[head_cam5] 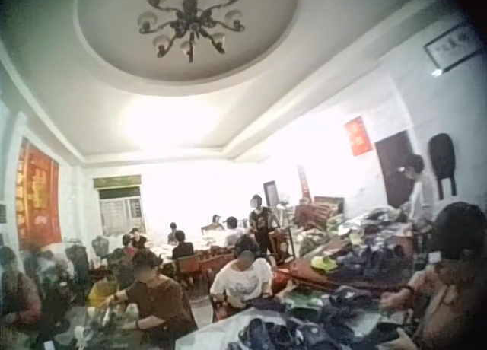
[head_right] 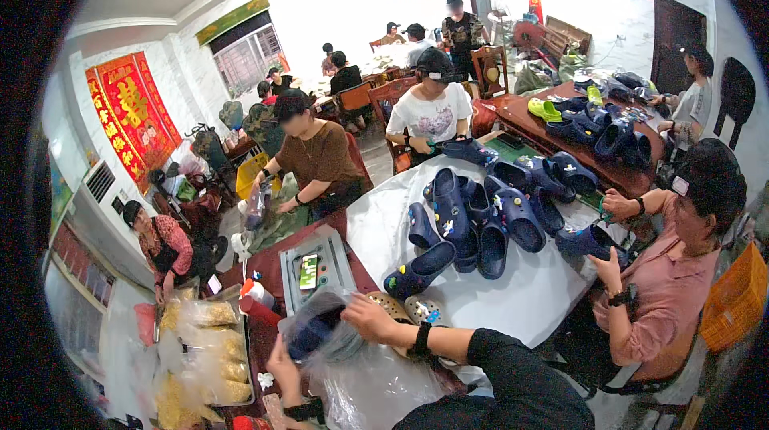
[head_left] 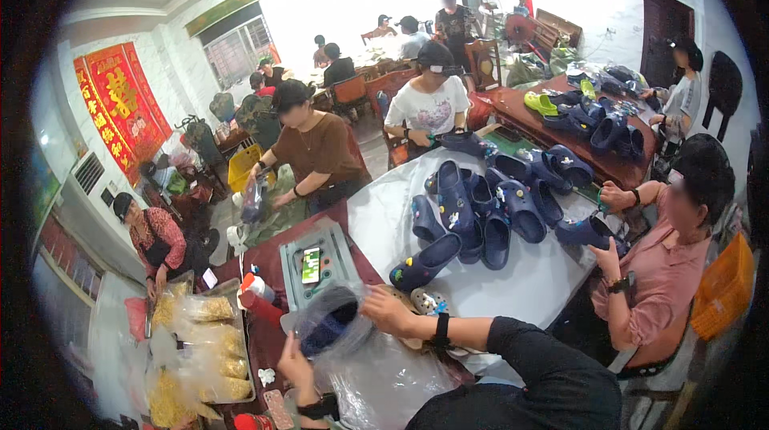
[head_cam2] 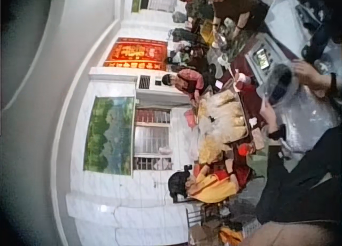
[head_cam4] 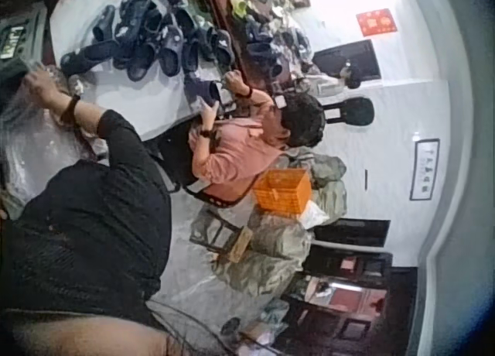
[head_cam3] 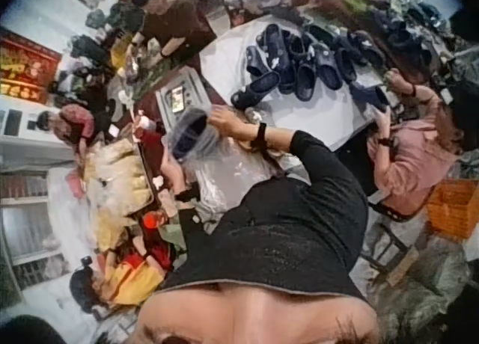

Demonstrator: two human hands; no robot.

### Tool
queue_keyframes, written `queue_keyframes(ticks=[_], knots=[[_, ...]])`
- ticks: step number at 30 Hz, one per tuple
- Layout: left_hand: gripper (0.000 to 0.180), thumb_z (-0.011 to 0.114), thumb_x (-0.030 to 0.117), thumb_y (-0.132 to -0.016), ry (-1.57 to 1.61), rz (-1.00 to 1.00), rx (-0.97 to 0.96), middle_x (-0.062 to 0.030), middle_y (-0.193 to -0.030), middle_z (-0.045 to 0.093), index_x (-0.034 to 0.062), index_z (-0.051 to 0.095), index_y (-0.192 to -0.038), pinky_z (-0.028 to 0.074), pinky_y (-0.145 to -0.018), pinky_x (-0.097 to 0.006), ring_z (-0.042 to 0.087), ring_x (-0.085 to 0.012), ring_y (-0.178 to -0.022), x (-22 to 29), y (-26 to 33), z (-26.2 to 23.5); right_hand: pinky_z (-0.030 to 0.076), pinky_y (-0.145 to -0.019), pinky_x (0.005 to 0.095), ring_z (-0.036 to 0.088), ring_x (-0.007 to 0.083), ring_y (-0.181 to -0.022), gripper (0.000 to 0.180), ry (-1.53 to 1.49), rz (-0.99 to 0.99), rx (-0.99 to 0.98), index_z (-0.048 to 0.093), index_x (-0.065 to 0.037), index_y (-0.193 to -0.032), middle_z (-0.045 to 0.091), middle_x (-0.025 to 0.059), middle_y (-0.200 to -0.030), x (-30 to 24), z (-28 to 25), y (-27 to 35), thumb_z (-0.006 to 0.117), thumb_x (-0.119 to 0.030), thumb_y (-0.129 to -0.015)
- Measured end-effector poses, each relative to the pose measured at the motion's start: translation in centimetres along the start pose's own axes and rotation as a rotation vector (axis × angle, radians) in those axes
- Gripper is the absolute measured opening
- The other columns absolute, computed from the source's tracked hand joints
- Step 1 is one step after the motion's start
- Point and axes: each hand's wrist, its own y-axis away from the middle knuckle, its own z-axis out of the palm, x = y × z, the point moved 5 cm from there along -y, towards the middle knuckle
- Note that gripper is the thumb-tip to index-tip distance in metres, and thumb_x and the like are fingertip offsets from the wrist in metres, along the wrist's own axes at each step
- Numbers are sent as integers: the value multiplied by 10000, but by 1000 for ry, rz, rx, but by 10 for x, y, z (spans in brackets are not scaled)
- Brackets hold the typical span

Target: The recorder is packing clogs into plastic bags and placing them into a large collection bag at a shoe manufacturing facility.

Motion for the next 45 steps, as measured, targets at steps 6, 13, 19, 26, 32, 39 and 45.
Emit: queue_keyframes(ticks=[6, 13, 19, 26, 32, 39, 45], knots=[[194, 533, 113, -870, -197, 1, -85, -135, -779, 661, -44, 645, -897, 460, -660, -284, 608, -156, -714, 116, 10, -43, 422, -782, 398, 507, 324, -877, 198, -353, 39, 24, 506, -18, -950, 503, 144, -908, -49, -76, -44, 583, -131, -807], [151, 569, 97, -836, -117, -358, -333, -54, -669, 608, -23, 642, -779, 430, -557, -252, 557, -93, -635, 127, 82, -62, 417, -785, 413, 509, 354, -914, 1001, -556, -64, -577, 307, -42, -1308, 519, 158, -960, -105, -50, -10, 809, -436, -537], [206, 554, 221, -859, -127, -386, -483, -178, -681, 596, 24, 612, -865, 440, -540, -387, 589, -335, -599, 150, 131, -45, 458, -731, 451, 547, 388, -883, 1101, -397, -127, -799, 246, -207, -1398, 523, 199, -1019, -133, -28, 15, 825, -277, -465], [223, 485, 116, -886, -25, -157, -242, -228, -761, 597, 28, 546, -1082, 473, -572, -394, 620, -338, -669, 128, 220, -50, 442, -823, 435, 508, 405, -978, 1007, -590, -45, -965, 373, -190, -1338, 491, 231, -1101, -156, -1, 65, 838, -252, -447], [336, 459, 115, -907, 260, -373, -390, -154, -722, 612, 50, 487, -1236, 471, -586, -345, 612, -228, -622, 105, 255, -91, 343, -962, 422, 491, 348, -1025, 784, -775, -94, -1045, 476, -78, -1206, 541, 113, -1126, -181, 19, 96, 823, -178, -510], [591, 504, 78, -901, 805, -313, -456, -38, -999, 581, 122, 214, -1414, 446, -706, -230, 537, -85, -782, 82, 251, -146, 391, -912, 380, 507, 311, -1027, 673, -696, 146, -864, 550, -38, -1048, 524, 161, -1105, -177, 9, 88, 861, -194, -473], [387, 545, 155, -864, -354, -397, -23, -128, -1154, 521, 36, 446, -1218, 412, -905, -375, 502, -258, -1070, -146, 264, -188, 414, -864, 341, 516, 222, -981, 668, -535, 338, -556, 489, -36, -1068, 506, 111, -1075, -168, -29, 79, 843, -265, -550]])
